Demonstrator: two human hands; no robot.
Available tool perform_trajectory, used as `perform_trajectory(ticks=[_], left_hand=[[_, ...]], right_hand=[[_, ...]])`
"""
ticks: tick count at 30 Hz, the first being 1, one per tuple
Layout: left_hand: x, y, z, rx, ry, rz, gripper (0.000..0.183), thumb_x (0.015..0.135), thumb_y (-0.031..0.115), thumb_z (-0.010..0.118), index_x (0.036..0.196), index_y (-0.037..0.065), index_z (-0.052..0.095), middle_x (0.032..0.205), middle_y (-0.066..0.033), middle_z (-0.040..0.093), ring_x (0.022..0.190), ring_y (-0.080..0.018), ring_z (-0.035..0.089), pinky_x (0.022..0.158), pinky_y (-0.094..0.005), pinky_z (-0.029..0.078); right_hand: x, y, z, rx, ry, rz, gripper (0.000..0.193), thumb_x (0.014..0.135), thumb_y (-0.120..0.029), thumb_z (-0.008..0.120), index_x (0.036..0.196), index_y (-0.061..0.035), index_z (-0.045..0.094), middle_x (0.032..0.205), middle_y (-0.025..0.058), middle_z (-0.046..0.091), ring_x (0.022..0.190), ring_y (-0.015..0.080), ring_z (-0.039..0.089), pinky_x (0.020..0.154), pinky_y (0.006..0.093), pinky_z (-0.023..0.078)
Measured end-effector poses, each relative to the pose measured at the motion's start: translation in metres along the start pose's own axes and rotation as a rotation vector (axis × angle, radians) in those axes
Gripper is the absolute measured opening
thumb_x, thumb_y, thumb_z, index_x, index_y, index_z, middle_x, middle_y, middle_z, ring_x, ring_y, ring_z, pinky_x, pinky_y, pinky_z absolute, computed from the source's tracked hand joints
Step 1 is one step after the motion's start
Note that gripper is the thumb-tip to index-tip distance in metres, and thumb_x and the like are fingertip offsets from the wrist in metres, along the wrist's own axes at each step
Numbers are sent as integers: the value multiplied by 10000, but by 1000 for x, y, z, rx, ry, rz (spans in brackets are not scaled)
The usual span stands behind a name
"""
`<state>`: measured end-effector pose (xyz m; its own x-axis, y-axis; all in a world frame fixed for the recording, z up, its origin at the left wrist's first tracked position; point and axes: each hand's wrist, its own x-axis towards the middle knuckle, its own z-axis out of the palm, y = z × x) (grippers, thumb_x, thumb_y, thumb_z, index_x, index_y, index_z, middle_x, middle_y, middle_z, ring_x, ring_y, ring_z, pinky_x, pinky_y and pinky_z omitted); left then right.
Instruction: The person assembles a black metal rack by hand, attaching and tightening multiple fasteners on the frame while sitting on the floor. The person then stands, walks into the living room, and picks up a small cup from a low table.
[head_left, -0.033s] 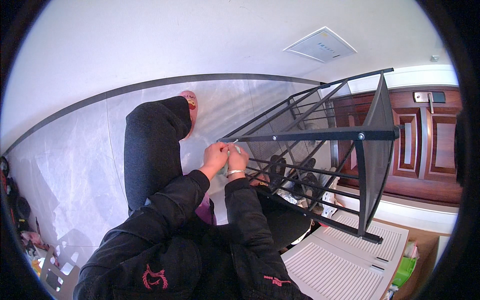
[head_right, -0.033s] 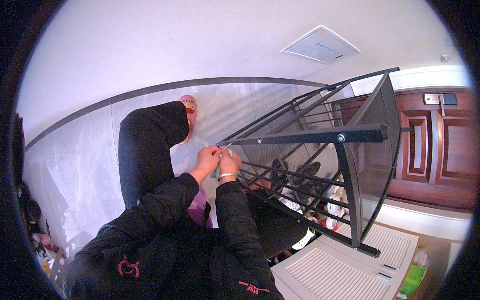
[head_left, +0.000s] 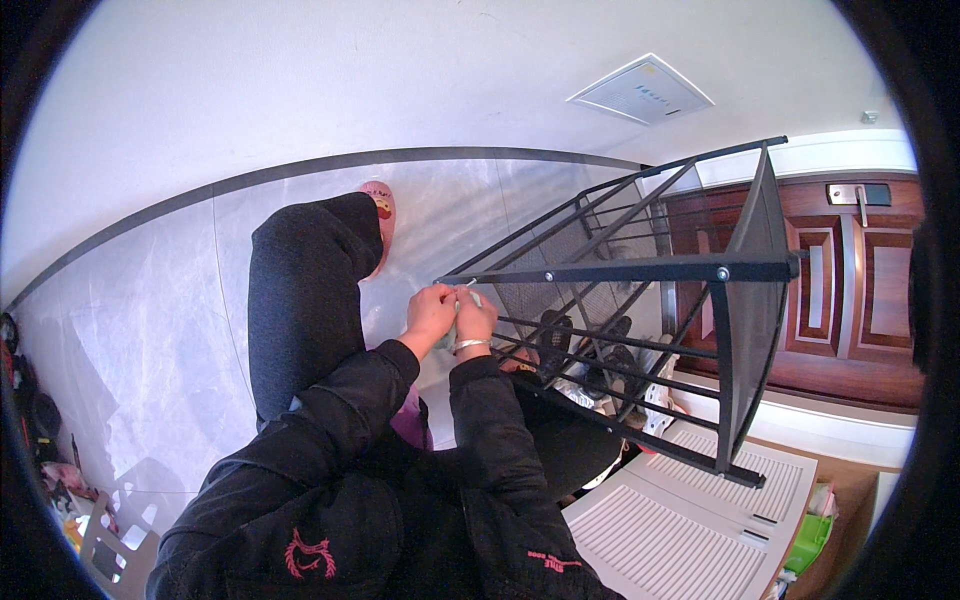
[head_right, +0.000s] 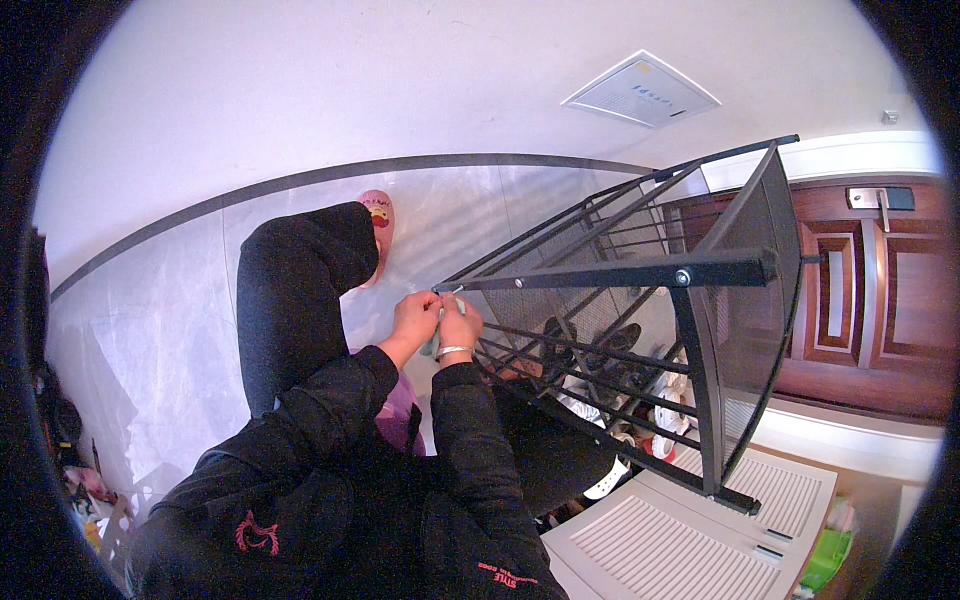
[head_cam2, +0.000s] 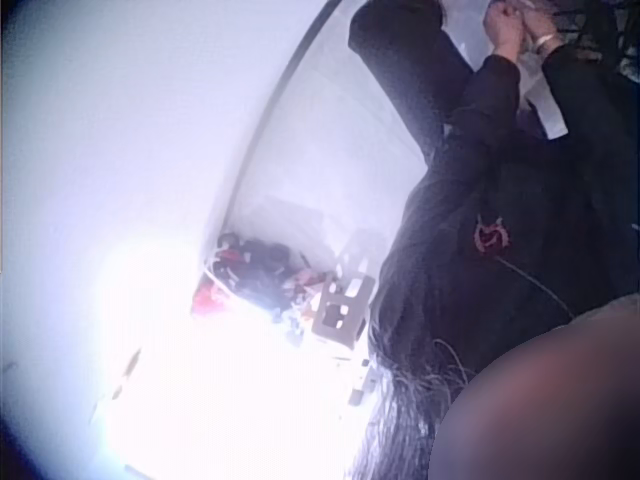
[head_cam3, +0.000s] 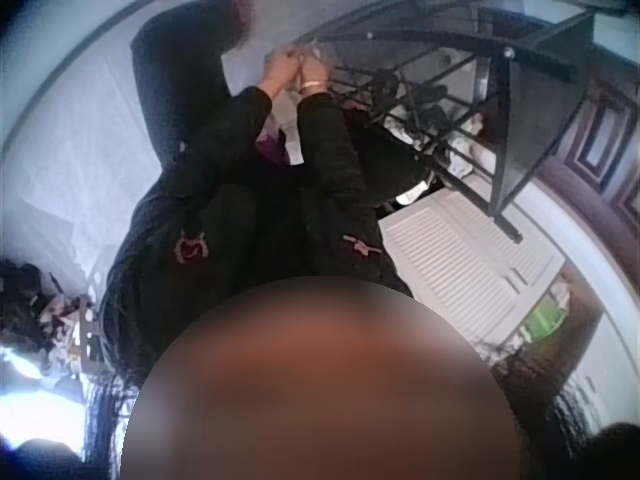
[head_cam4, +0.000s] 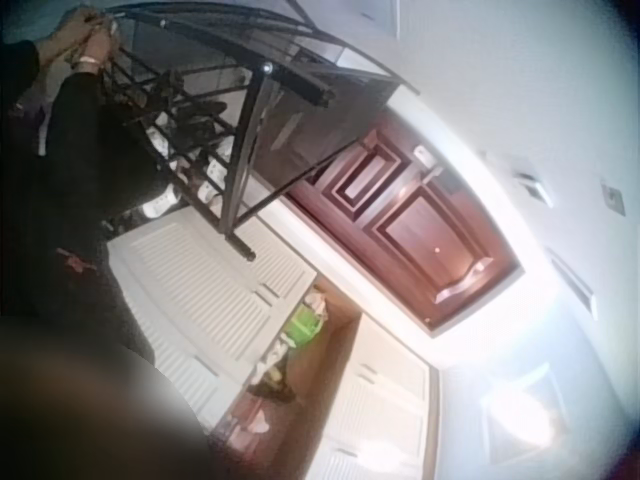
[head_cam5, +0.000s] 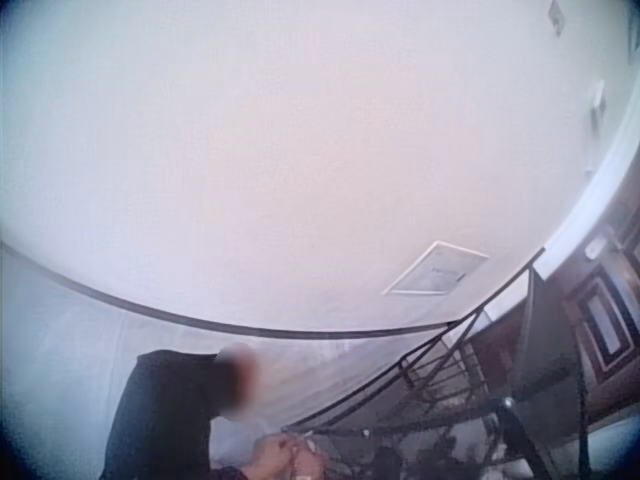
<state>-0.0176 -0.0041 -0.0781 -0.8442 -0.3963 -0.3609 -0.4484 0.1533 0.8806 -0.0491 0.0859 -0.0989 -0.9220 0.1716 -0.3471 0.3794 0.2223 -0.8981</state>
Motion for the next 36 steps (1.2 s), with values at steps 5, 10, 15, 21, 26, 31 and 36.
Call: perform_trajectory(ticks=[5,10,15,21,26,31,36], left_hand=[[3,-1,2,2,-8,-39,210,848,250,587,887,80,705,850,-167,685,836,-361,656,756,-434,512],[5,-4,4,2,8,-34,219,849,261,584,884,83,707,849,-166,685,832,-360,656,752,-429,514],[5,-4,4,-44,-25,-107,224,833,274,594,883,92,715,843,-159,687,827,-349,661,743,-420,516],[6,-4,3,-79,-61,-155,242,814,302,616,894,100,722,840,-154,690,833,-334,667,750,-410,518],[9,-4,5,-87,-45,-143,252,810,315,626,882,95,725,845,-152,695,842,-328,670,754,-406,519],[10,-7,5,-89,-56,-95,243,811,303,641,877,85,725,834,-149,697,819,-319,678,744,-394,522],[11,-11,5,-156,-112,-55,212,803,260,668,837,55,711,793,-156,689,760,-300,676,707,-390,518]], right_hand=[[-5,-12,1,-26,15,8,210,849,-165,670,875,40,711,807,81,701,721,150,627,688,297,500],[-8,-21,3,-20,37,31,220,836,-181,687,868,35,714,793,76,697,691,143,619,658,301,501],[-6,-20,2,-135,66,32,224,825,-203,695,837,19,720,753,70,693,682,137,613,649,305,497],[-1,-14,-2,-107,8,-1,206,830,-186,675,834,14,722,758,78,702,697,147,628,671,303,494],[0,-12,-3,-59,17,6,193,833,-167,659,855,14,725,793,88,710,717,158,641,683,312,496],[2,-11,-4,-107,6,-15,207,834,-181,660,856,16,722,792,109,710,715,170,646,683,317,497],[3,-14,-8,-255,47,-41,283,807,-282,690,830,-3,725,756,143,702,699,240,665,686,358,500]])
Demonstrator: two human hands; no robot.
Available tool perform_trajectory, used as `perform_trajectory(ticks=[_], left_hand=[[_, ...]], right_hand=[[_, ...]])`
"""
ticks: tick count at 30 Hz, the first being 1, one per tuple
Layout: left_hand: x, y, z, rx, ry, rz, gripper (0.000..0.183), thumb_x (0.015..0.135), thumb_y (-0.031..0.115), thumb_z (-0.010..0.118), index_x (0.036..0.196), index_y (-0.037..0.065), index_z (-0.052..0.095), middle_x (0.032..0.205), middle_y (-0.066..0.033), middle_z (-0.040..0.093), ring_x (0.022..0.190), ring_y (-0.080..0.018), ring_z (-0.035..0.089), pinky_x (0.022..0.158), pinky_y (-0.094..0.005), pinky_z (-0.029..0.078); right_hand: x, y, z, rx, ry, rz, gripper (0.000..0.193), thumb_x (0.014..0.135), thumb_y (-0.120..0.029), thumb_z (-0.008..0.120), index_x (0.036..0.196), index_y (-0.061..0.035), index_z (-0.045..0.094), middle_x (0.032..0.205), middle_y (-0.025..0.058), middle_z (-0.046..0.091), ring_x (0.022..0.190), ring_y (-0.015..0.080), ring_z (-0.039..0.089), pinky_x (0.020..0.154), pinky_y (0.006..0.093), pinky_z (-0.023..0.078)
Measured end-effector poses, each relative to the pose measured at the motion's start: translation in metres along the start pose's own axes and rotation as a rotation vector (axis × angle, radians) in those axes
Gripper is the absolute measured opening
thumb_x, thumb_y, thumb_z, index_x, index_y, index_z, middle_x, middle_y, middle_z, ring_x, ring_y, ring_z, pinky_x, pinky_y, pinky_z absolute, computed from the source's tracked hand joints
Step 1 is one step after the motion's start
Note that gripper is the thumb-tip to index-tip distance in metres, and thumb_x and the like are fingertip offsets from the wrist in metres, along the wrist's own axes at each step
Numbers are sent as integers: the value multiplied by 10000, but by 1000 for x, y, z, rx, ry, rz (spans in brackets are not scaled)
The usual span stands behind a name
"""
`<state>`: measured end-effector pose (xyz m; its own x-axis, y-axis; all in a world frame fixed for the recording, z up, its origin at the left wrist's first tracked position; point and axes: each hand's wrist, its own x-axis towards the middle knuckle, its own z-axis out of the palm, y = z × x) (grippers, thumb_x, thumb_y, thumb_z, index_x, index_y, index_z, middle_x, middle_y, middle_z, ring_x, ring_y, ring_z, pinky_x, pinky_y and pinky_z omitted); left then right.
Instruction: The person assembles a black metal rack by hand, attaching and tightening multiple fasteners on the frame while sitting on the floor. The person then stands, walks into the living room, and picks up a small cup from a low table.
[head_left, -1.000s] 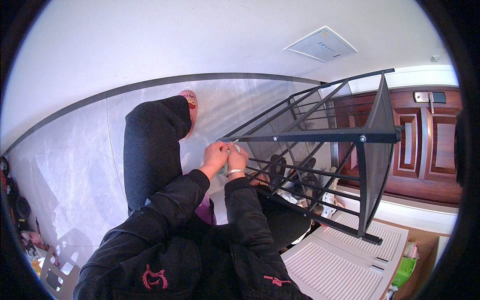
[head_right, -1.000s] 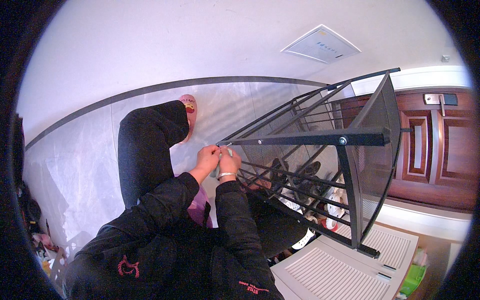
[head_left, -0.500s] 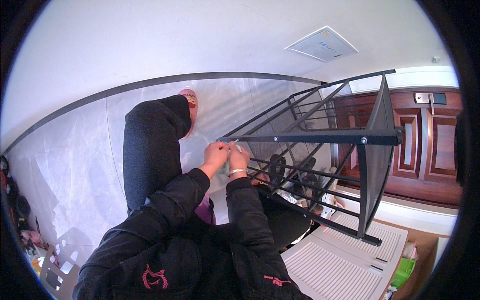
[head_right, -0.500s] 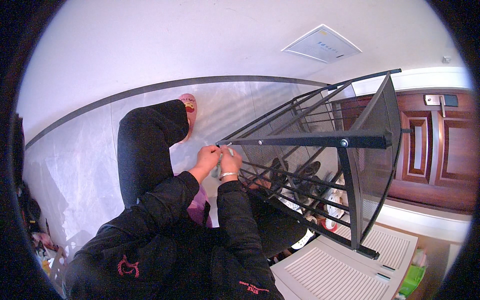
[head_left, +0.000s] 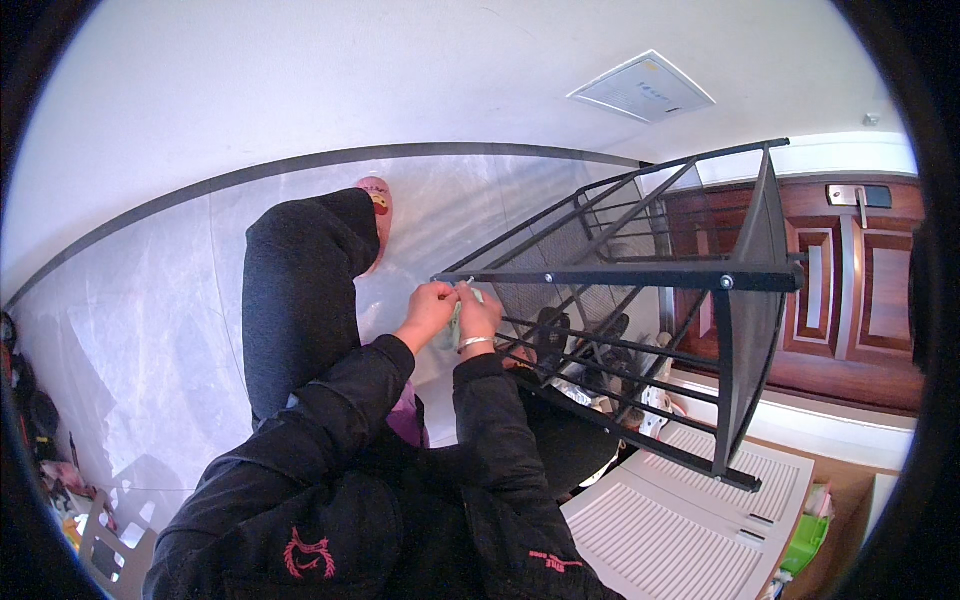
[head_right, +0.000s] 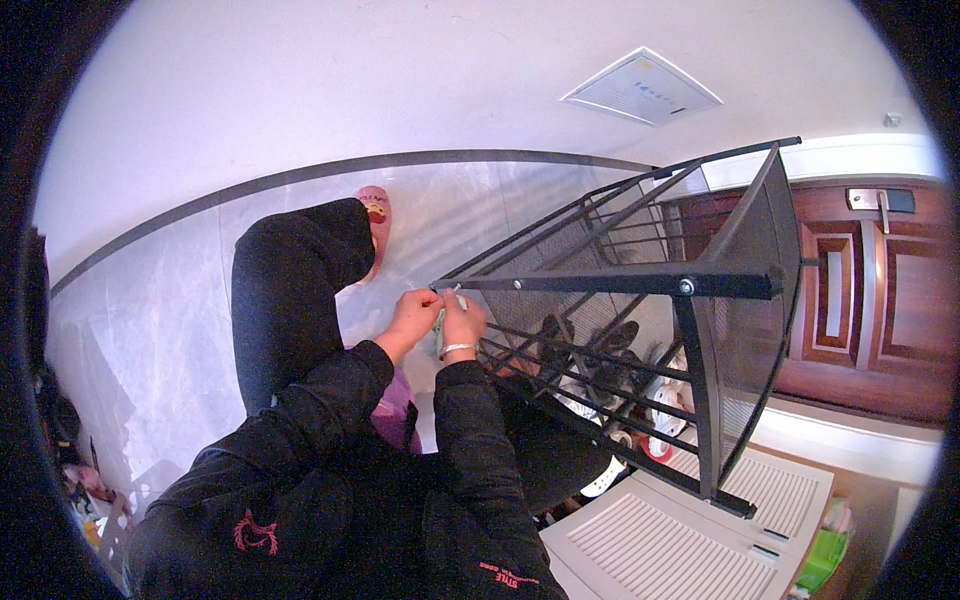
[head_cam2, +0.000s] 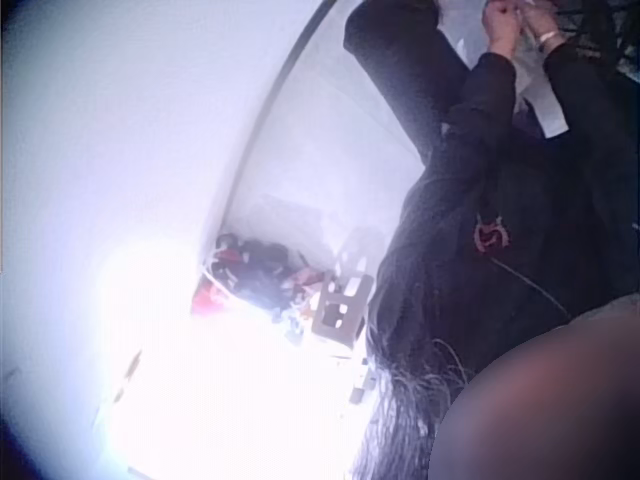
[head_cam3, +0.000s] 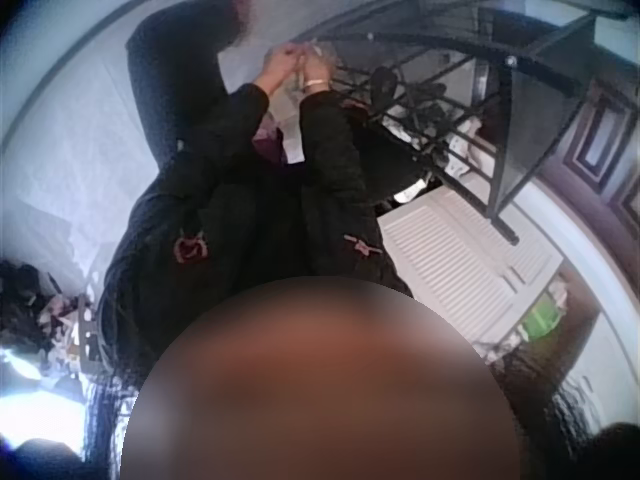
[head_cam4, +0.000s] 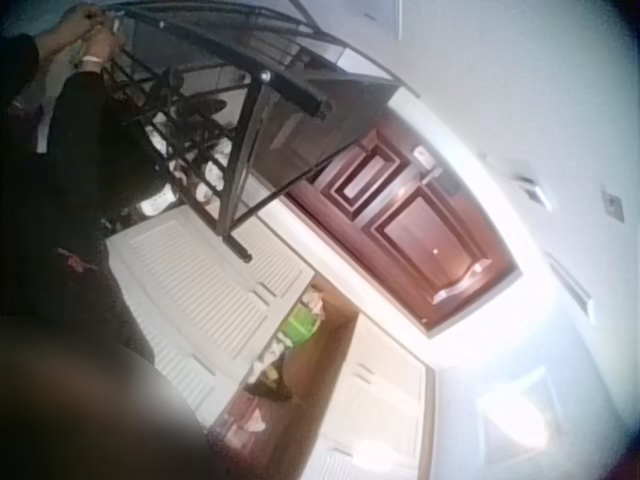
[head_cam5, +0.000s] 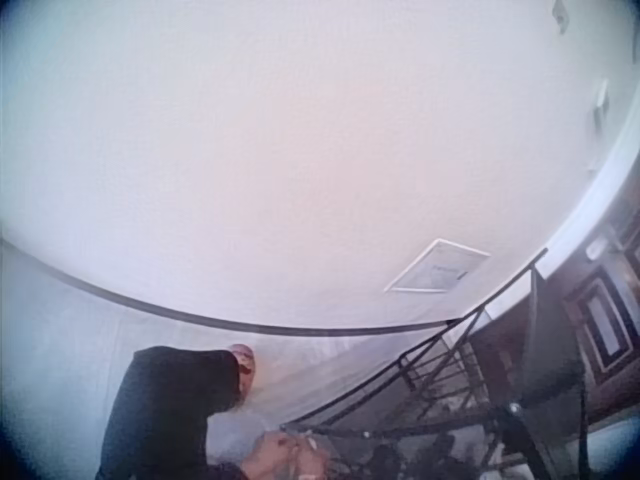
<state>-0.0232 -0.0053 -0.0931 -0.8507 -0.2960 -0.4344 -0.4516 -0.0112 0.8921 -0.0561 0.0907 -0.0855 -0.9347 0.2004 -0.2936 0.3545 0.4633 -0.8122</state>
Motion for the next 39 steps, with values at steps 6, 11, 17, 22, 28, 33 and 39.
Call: perform_trajectory(ticks=[6,11,17,22,28,33,39], left_hand=[[3,0,1,47,-4,39,193,803,226,672,773,35,675,759,-161,671,734,-312,659,678,-398,505],[2,4,2,80,28,33,176,796,210,663,761,37,652,761,-170,664,747,-336,651,681,-410,504],[2,9,3,137,83,83,140,769,171,635,760,32,642,764,-188,660,755,-370,645,694,-443,503],[0,11,1,217,110,134,145,771,182,632,771,39,651,780,-197,662,772,-379,647,701,-461,503],[-6,2,6,83,37,-25,217,815,229,620,796,16,660,800,-205,653,793,-392,642,693,-461,500],[-21,-26,16,18,127,-188,270,827,281,618,805,17,669,784,-203,652,785,-385,646,691,-459,498],[-15,-53,20,-10,220,-321,250,816,282,639,813,40,701,790,-186,671,779,-374,653,702,-449,506]], right_hand=[[-5,-22,-9,-258,20,-15,349,763,-358,709,816,-14,728,752,174,695,719,301,676,688,398,502],[-3,-31,-8,-396,-4,-60,353,746,-317,718,824,27,715,733,171,694,694,265,673,685,377,502],[2,-21,-2,-246,-26,-8,234,756,-207,715,736,26,693,671,98,681,645,175,642,639,330,495],[-7,-19,1,39,30,34,170,760,-152,702,733,16,697,677,75,676,642,132,614,621,311,488],[-12,-32,-9,-31,-43,-1,215,786,-194,706,799,20,711,692,102,680,633,156,609,621,340,483],[-11,9,-6,-273,-165,-27,258,776,-226,701,832,26,721,727,90,694,665,160,624,643,344,489],[18,94,26,-118,-190,212,352,779,-287,722,941,26,718,843,141,710,747,207,656,710,343,501]])
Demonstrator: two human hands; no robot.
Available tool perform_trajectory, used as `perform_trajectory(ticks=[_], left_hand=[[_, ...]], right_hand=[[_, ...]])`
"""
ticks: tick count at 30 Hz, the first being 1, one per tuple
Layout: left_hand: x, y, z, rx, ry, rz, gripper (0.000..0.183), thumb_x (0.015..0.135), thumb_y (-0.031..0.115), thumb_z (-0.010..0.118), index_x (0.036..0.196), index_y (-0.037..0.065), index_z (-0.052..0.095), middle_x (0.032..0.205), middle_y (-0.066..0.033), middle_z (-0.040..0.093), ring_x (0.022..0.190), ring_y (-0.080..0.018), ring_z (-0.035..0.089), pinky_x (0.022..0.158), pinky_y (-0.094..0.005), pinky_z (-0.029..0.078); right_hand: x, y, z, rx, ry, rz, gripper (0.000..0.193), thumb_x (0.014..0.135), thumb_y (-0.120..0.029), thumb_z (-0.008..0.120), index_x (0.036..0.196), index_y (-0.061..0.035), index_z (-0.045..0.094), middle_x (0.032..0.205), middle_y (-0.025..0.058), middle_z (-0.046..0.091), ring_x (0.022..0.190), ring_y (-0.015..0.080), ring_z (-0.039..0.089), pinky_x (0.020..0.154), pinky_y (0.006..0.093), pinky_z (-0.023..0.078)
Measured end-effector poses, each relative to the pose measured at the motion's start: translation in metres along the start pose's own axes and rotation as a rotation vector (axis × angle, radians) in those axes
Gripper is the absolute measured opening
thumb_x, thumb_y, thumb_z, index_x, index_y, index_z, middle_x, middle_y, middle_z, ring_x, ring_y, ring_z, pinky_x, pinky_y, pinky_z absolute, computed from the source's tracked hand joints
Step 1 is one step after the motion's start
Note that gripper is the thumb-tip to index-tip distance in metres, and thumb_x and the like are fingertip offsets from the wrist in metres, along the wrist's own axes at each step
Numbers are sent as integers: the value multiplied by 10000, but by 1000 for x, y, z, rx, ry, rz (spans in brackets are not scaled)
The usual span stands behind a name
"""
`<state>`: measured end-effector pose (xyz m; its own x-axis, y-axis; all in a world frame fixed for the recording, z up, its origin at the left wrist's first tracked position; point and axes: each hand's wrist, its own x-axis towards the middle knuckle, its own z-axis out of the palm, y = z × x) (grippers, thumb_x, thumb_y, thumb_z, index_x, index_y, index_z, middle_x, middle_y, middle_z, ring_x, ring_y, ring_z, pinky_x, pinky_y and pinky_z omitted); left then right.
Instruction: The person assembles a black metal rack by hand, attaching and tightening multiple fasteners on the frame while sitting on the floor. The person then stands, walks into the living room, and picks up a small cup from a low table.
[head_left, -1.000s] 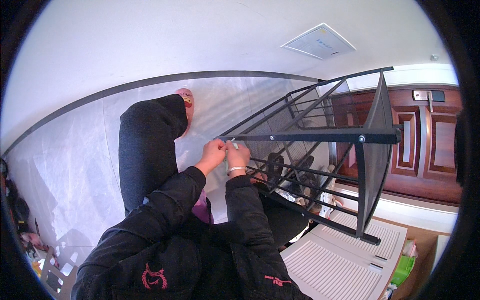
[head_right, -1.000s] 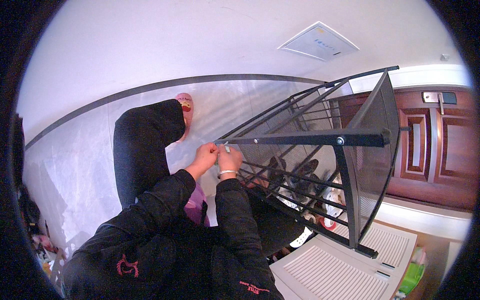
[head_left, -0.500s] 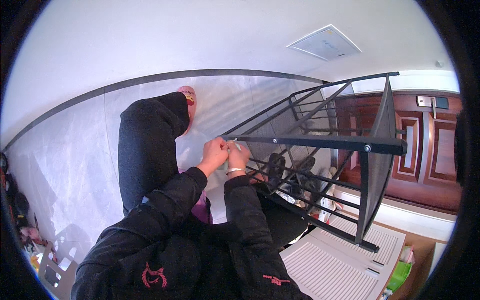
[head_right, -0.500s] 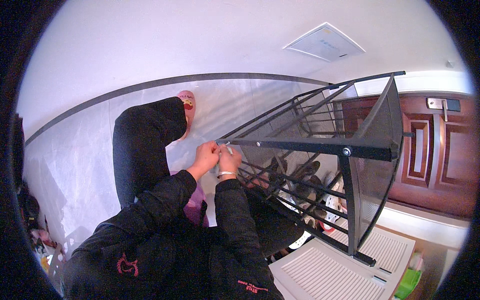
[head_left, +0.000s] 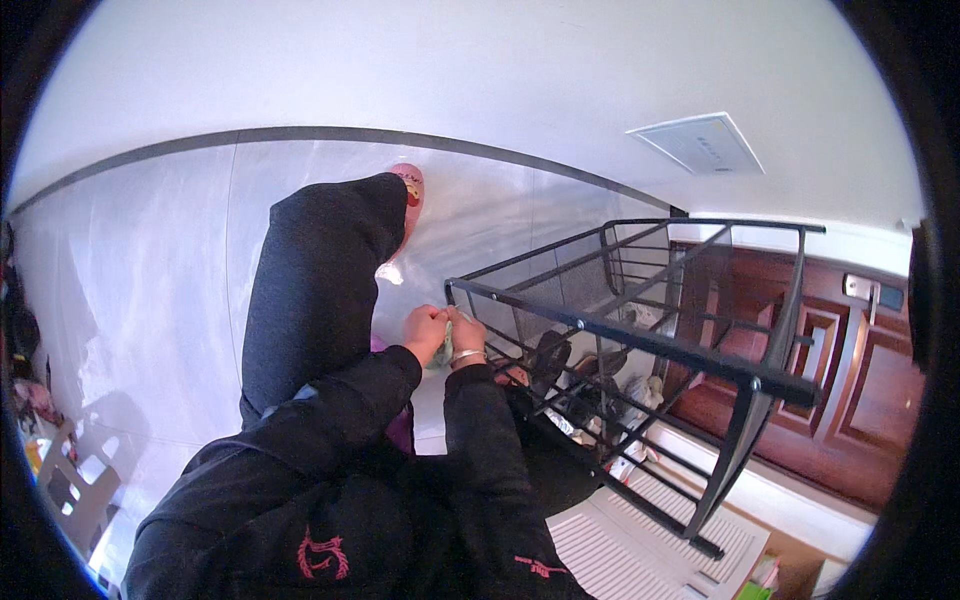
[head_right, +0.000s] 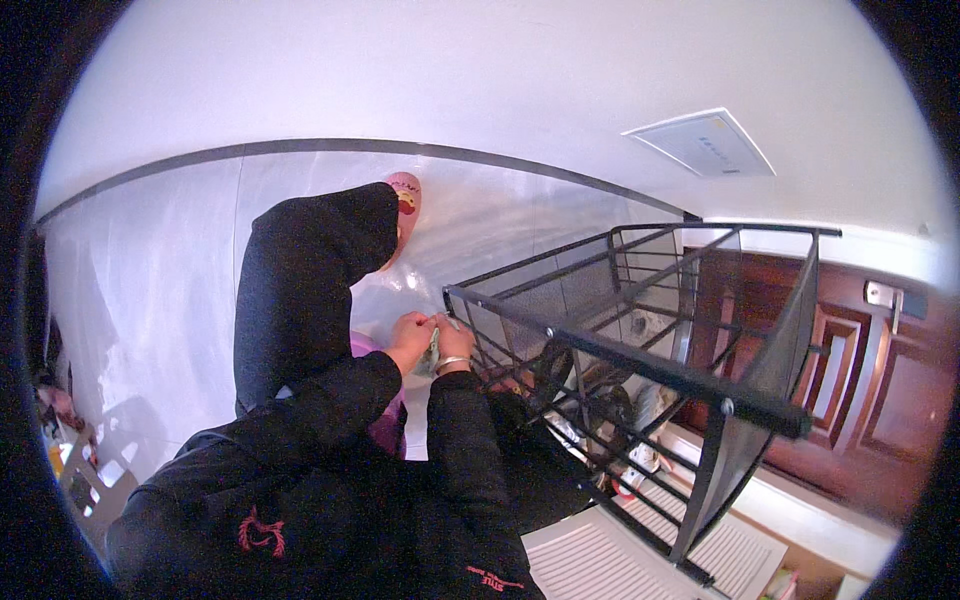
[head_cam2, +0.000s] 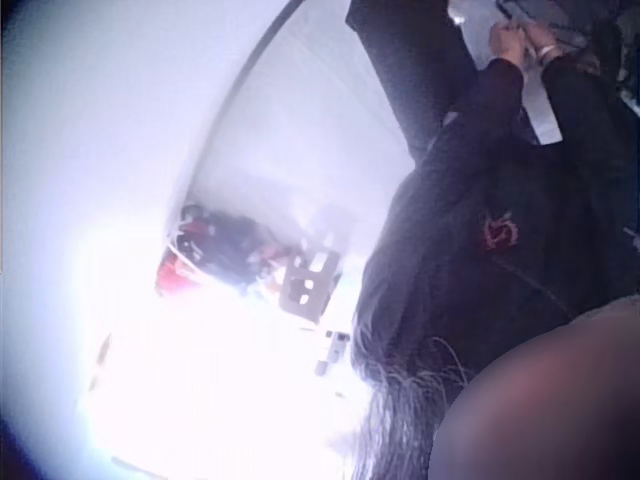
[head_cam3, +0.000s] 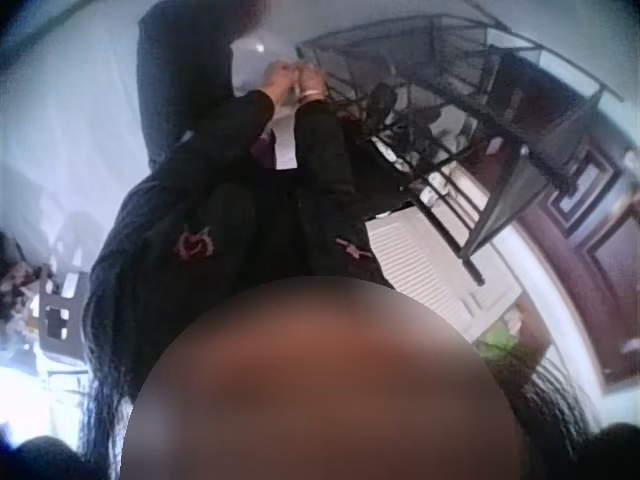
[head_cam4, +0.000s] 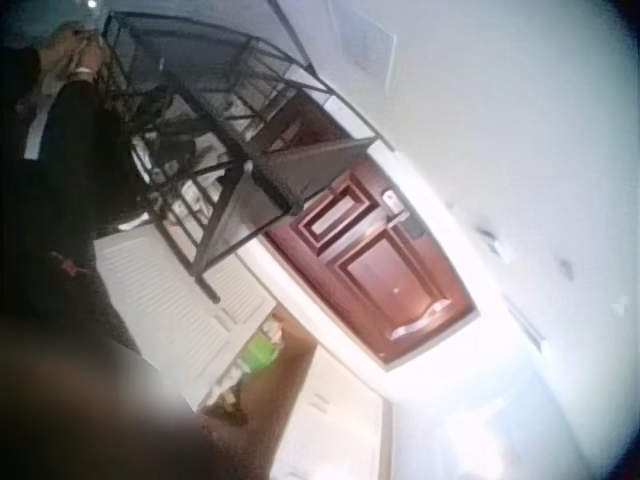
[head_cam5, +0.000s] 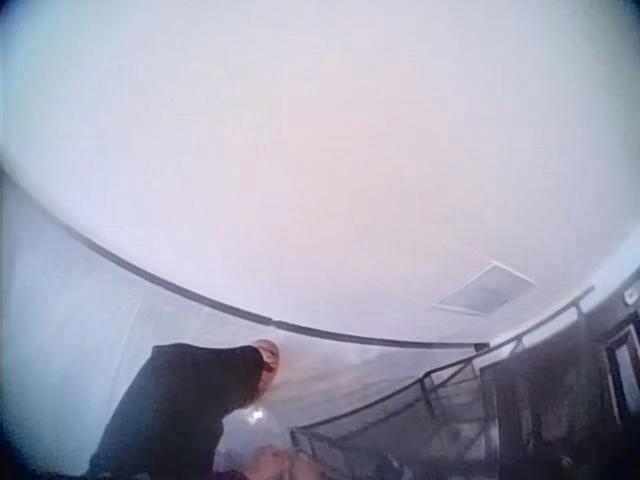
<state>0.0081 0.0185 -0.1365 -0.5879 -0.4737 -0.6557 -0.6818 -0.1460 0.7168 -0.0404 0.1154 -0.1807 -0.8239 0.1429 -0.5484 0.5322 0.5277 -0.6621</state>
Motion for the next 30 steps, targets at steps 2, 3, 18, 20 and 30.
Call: perform_trajectory(ticks=[2,3,18,20,30], left_hand=[[7,-4,4,12,40,-15,249,808,290,649,819,50,713,796,-182,676,785,-370,657,714,-441,515],[10,-6,6,27,74,-14,250,804,297,654,821,56,718,800,-182,678,790,-367,660,721,-435,519],[79,-40,31,70,18,-307,281,792,346,650,857,88,739,901,-156,699,899,-326,666,825,-402,521],[80,-45,32,70,13,-302,281,795,356,654,856,95,740,887,-146,702,883,-317,670,811,-396,522],[86,-53,43,86,-18,-305,284,806,367,671,835,92,735,791,-125,699,784,-278,680,740,-371,522]], right_hand=[[9,3,-3,-33,-125,-49,376,782,-290,725,968,37,710,886,138,711,766,212,658,727,340,503],[13,1,-5,7,-197,-32,388,785,-290,726,981,45,705,906,135,711,773,214,659,735,338,505],[62,17,39,-196,-267,115,291,806,-243,646,937,7,720,938,119,718,863,214,663,796,335,504],[57,15,42,-52,-199,225,291,805,-238,640,938,8,719,916,126,715,829,210,657,769,341,504],[47,0,38,230,-155,338,225,820,-159,678,940,31,677,869,75,677,767,187,635,687,328,512]])
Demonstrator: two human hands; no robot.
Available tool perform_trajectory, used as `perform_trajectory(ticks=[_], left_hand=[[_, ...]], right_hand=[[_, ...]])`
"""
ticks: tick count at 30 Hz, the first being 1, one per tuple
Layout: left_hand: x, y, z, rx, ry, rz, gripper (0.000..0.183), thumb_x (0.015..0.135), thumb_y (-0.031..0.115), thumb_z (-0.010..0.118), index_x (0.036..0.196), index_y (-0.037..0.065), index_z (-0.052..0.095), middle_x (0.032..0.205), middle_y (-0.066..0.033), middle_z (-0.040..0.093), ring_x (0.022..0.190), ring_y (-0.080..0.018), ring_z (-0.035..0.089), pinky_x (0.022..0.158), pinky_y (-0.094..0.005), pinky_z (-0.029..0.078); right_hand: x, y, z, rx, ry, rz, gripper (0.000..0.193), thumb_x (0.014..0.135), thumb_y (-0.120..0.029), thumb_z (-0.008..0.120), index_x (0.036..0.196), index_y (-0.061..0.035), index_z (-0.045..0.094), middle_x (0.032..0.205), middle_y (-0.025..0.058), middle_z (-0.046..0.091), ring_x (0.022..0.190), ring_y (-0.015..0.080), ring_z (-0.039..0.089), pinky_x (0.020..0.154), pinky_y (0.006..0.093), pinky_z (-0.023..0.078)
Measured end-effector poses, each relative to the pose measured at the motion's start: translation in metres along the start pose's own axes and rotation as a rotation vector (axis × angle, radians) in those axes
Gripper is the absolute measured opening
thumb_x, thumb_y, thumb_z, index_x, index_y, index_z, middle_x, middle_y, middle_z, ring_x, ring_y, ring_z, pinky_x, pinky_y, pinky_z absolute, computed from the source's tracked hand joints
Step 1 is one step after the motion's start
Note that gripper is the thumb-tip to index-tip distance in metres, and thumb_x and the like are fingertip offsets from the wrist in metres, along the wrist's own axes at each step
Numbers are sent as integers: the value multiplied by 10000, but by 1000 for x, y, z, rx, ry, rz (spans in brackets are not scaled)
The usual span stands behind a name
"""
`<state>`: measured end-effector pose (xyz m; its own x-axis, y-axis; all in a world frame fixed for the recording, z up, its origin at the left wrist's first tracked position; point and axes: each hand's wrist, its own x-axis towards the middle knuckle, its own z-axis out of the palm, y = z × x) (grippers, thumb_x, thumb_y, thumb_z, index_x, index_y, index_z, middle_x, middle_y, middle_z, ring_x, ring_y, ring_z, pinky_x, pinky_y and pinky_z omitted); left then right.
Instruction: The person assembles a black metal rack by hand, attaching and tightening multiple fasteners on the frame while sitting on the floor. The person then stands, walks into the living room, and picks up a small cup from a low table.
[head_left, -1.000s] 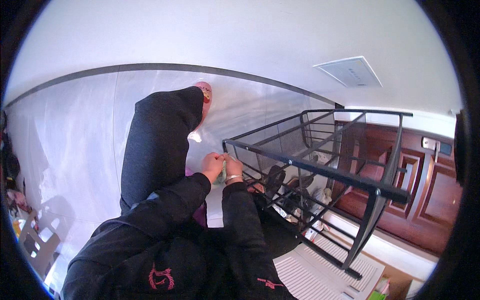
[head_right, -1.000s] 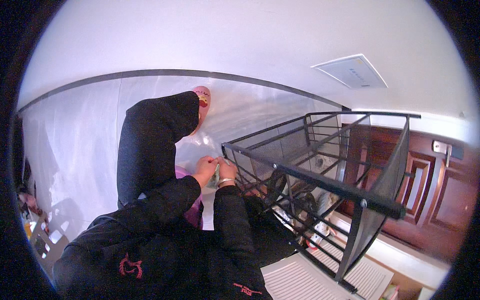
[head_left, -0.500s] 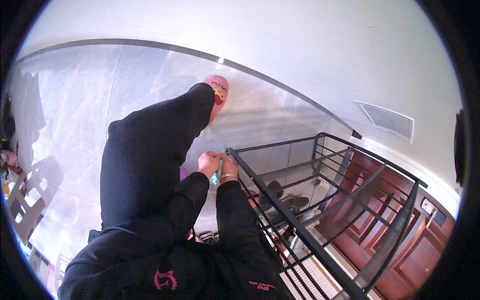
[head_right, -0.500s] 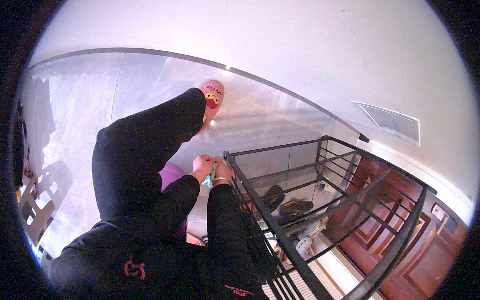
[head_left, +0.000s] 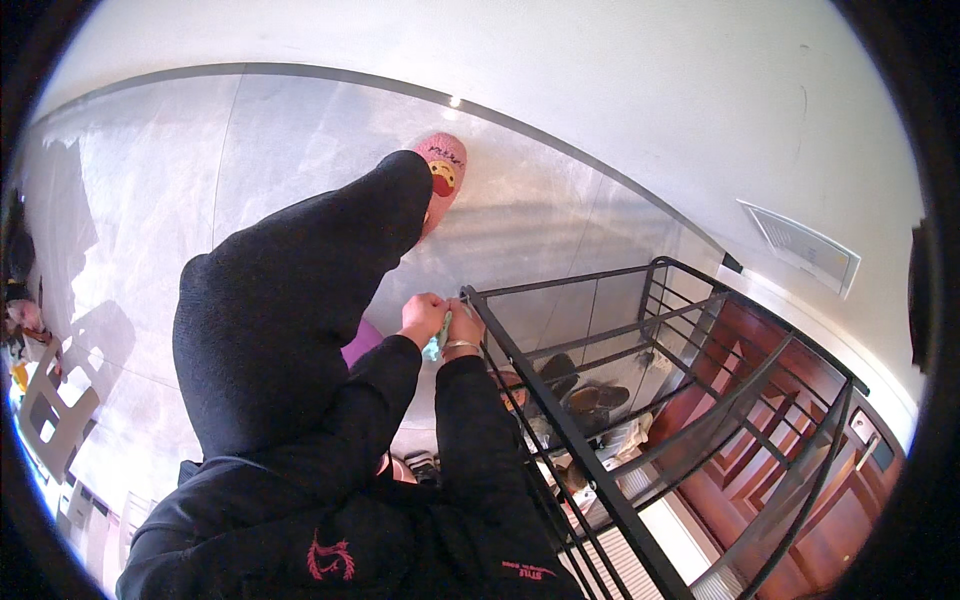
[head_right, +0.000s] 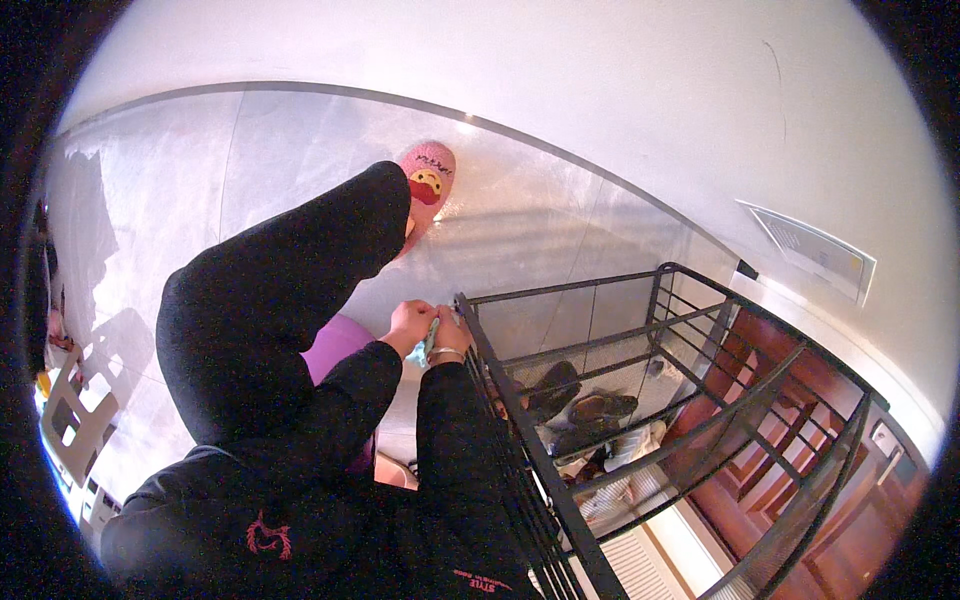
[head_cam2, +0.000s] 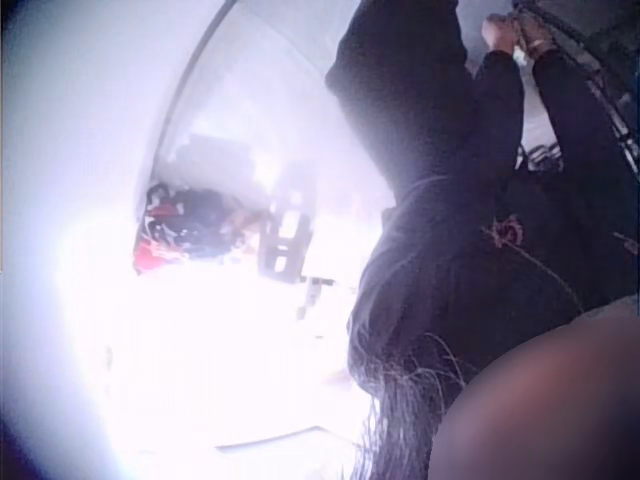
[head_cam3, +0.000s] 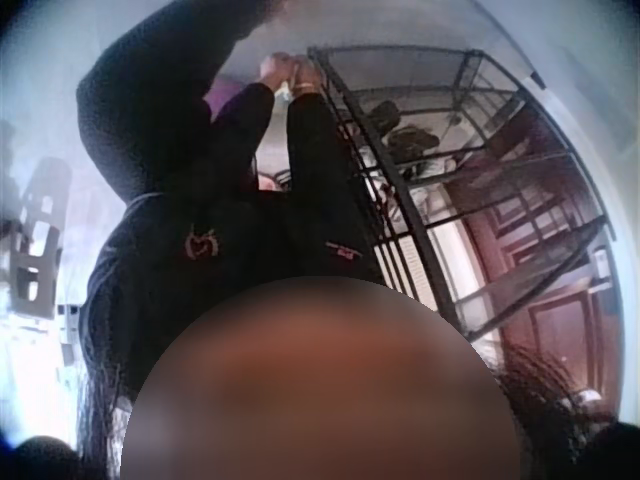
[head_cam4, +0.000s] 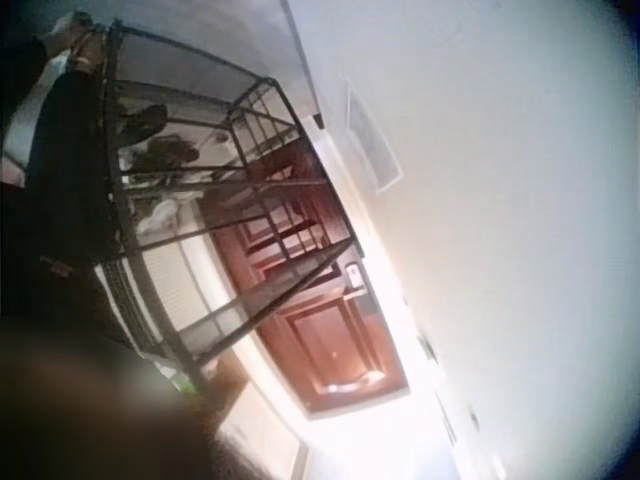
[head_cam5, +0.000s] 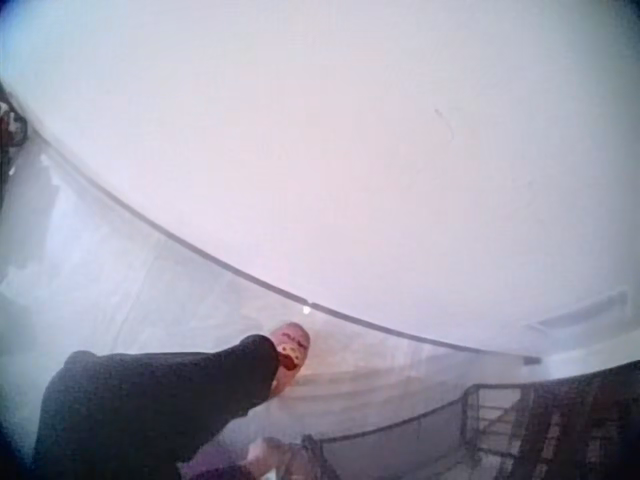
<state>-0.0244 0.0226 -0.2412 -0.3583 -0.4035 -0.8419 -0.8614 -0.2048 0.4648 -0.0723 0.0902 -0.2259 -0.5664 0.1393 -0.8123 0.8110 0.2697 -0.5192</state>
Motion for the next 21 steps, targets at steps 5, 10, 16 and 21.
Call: perform_trajectory(ticks=[5,10,16,21], left_hand=[[-1,1,-5,-22,-52,-33,276,797,379,656,866,126,743,885,-138,703,880,-318,669,815,-390,522],[-1,1,-5,-35,-27,14,281,799,366,682,837,94,740,808,-126,701,765,-274,674,716,-364,522],[0,1,-5,-56,-8,47,249,791,332,694,833,91,737,799,-117,701,758,-256,673,711,-363,523],[1,1,-6,-14,6,123,241,794,315,698,813,76,720,771,-131,686,741,-282,671,699,-383,521]], right_hand=[[-5,-3,6,5,80,7,210,821,-142,676,949,24,676,877,76,676,776,188,633,681,324,513],[-11,-9,6,-95,81,-4,216,823,-136,665,956,34,671,890,79,677,779,190,632,681,322,514],[-8,-4,8,56,42,-57,215,824,-139,670,937,44,670,886,78,675,775,191,627,687,328,512],[0,2,2,-28,30,-62,248,806,-155,690,942,52,672,909,91,681,793,183,631,709,323,513]])
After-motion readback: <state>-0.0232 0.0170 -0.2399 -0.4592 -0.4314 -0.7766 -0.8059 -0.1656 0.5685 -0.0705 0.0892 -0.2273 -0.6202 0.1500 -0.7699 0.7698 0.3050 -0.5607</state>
